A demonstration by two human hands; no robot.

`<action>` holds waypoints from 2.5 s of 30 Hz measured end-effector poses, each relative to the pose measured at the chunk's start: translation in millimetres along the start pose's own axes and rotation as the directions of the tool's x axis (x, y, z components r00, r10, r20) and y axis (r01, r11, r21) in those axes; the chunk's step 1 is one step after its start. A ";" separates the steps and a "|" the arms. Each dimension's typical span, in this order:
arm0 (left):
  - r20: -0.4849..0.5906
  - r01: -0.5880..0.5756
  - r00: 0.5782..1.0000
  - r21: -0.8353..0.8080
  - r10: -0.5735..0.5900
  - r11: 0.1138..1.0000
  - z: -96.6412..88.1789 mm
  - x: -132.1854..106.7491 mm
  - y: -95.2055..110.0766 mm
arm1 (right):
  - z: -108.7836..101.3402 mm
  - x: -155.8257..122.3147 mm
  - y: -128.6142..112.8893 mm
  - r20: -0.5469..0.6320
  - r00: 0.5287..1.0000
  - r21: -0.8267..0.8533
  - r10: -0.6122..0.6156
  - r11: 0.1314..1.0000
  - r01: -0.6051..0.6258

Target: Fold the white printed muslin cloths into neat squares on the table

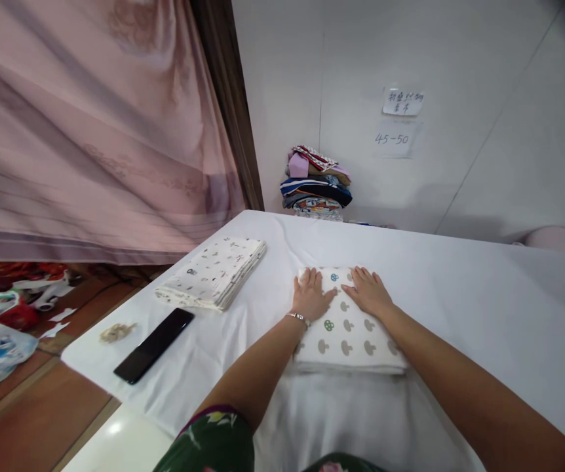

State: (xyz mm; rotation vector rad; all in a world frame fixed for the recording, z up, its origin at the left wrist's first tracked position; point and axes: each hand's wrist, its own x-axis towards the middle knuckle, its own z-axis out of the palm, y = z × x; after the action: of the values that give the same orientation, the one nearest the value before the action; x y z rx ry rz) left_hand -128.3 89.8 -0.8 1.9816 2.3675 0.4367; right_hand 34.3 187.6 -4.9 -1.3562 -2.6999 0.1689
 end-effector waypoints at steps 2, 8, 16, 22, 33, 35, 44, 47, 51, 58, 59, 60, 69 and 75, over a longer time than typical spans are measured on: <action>0.042 0.033 0.999 -0.005 -0.033 0.999 -3.6 -1.3 1.5 | -3.8 -0.6 -2.9 0.015 1.000 0.002 0.010 1.000 -0.010; 0.134 0.132 0.983 -0.073 -0.122 0.989 -19.6 -8.6 1.8 | -14.6 -23.1 -3.6 0.087 0.996 0.025 0.020 0.999 -0.022; 0.074 0.272 0.962 -0.223 -0.262 0.936 -32.3 -63.0 -4.2 | -3.3 -113.6 13.9 0.049 0.973 0.568 0.227 0.795 -0.214; 0.189 0.413 0.910 -0.375 -0.368 0.830 -39.3 -83.4 -11.3 | -22.3 -158.6 5.1 0.225 0.920 0.794 0.320 0.487 -0.364; 0.391 0.565 0.817 -0.688 -0.423 0.455 -48.8 -111.8 -2.9 | -36.6 -172.0 18.4 0.318 0.923 0.901 0.215 0.233 -0.365; 0.458 0.546 0.823 -0.800 -0.337 0.247 -50.1 -118.0 12.3 | -45.6 -166.2 32.9 0.306 0.928 0.919 0.211 0.189 -0.346; 0.722 0.799 0.494 -0.596 0.484 0.074 -17.9 -167.2 102.2 | -56.2 -151.2 149.5 0.075 0.864 0.718 0.498 0.574 -0.393; 0.708 0.698 0.477 -0.665 0.521 0.264 -29.7 -158.7 101.4 | -40.7 -166.4 144.6 -0.093 0.868 0.545 0.488 0.754 -0.366; 0.447 0.292 0.860 -0.826 0.245 0.482 -57.0 -120.1 91.8 | -43.7 -181.3 91.3 -0.156 0.919 0.496 0.363 0.833 -0.245; 0.067 -0.059 0.995 -0.258 0.079 0.964 -33.2 -60.8 68.6 | -38.1 -169.4 47.4 -0.137 0.983 0.218 0.125 0.971 -0.094; 0.094 -0.032 0.994 -0.221 0.054 0.975 -26.7 -59.8 65.8 | -32.1 -169.5 50.1 -0.133 0.985 0.170 0.114 0.981 -0.091; 0.111 -0.019 0.993 -0.200 0.042 0.980 -21.5 -60.1 63.5 | -26.6 -170.6 53.4 -0.133 0.985 0.138 0.107 0.986 -0.089; 0.238 0.192 0.966 -0.388 -0.103 0.902 -23.7 -34.1 47.7 | -32.6 -165.2 85.1 -0.128 0.978 0.254 0.167 0.958 -0.130; 0.582 0.477 0.803 -0.500 -0.127 0.723 -34.8 7.8 37.8 | -45.8 -126.4 122.7 0.145 0.948 0.462 0.282 0.828 -0.317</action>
State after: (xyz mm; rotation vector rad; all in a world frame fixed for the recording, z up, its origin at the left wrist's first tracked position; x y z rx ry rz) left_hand -100.3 96.3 42.4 1.1640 1.8181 0.5119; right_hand 213.2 161.0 15.1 -1.6047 -2.2396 0.8696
